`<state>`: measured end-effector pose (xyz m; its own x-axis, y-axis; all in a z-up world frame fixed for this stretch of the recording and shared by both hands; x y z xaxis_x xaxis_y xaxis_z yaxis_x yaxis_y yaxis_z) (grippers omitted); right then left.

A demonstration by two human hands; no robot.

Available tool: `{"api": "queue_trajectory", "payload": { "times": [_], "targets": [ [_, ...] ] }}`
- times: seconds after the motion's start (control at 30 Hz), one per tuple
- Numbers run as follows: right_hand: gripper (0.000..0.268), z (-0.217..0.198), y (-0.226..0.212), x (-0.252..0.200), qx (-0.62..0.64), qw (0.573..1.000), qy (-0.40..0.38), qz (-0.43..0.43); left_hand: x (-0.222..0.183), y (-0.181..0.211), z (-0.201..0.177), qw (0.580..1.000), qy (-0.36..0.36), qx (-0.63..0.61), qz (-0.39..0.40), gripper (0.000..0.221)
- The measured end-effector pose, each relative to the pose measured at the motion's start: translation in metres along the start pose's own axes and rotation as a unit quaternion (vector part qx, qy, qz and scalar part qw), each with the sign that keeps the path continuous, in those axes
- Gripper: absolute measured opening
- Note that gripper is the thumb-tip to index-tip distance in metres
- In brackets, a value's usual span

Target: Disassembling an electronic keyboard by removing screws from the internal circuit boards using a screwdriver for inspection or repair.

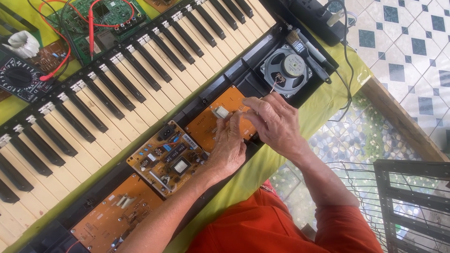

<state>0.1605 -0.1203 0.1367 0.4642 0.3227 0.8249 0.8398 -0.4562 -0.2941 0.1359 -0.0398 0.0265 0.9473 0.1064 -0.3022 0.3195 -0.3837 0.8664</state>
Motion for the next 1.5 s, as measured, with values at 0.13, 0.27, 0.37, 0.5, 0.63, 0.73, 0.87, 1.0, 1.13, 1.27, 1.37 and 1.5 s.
{"api": "queue_trajectory", "payload": {
  "times": [0.13, 0.27, 0.37, 0.5, 0.63, 0.73, 0.87, 1.0, 1.13, 1.27, 1.37, 1.5],
  "targets": [
    [0.020, -0.004, -0.011, 0.015, -0.029, 0.999, -0.005, -0.026, 0.001, 0.000, -0.001, 1.000, 0.000, 0.000, -0.006, 0.069],
    [0.024, -0.001, -0.019, 0.023, 0.088, 0.993, -0.064, 0.050, 0.000, 0.000, -0.002, 1.000, -0.001, -0.003, -0.014, 0.068],
    [0.025, 0.005, 0.007, 0.000, 0.041, 0.995, -0.067, 0.056, 0.000, 0.001, -0.001, 1.000, -0.008, -0.002, -0.015, 0.067],
    [0.024, -0.005, 0.009, 0.009, -0.025, 0.999, -0.025, 0.002, -0.001, 0.002, -0.002, 1.000, -0.010, -0.002, -0.022, 0.066],
    [0.028, -0.005, -0.005, 0.021, 0.085, 0.992, -0.078, 0.056, -0.003, -0.001, -0.005, 1.000, -0.006, -0.006, -0.029, 0.065],
    [0.018, 0.001, 0.009, 0.002, 0.101, 0.989, -0.090, 0.056, -0.001, 0.001, -0.002, 0.999, -0.015, -0.006, -0.030, 0.065],
    [0.022, 0.003, 0.010, 0.013, -0.008, 0.997, -0.073, 0.007, -0.003, 0.003, -0.001, 0.999, -0.021, -0.004, -0.033, 0.064],
    [0.020, 0.005, -0.002, 0.026, 0.157, 0.973, -0.121, 0.121, -0.002, 0.002, -0.005, 0.999, -0.015, -0.010, -0.043, 0.063],
    [0.011, 0.009, 0.024, 0.002, 0.085, 0.989, -0.086, 0.084, -0.005, 0.001, -0.004, 0.999, -0.022, -0.011, -0.044, 0.062],
    [0.016, 0.006, 0.022, 0.013, 0.025, 0.997, -0.067, 0.042, -0.014, 0.006, -0.011, 1.000, -0.018, -0.002, 0.011, 0.060],
    [0.016, 0.006, 0.008, 0.019, 0.105, 0.988, -0.091, 0.073, -0.020, 0.003, -0.010, 0.990, 0.002, 0.046, 0.136, 0.056],
    [0.021, 0.008, 0.032, -0.004, 0.008, 0.997, -0.043, 0.067, -0.033, -0.023, 0.005, 0.970, -0.034, 0.101, 0.217, 0.043]
  ]
}}
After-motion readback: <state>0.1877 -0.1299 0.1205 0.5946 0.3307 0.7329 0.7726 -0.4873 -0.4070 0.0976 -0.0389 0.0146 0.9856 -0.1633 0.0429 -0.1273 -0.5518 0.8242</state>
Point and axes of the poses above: each hand's wrist, its own x-axis towards the middle knuckle, its own z-axis out of the palm, y = z × x, the point moved 9 cm from there along x, towards the middle knuckle, and after that the axes turned 15 degrees about y, right-handed, at the moved point
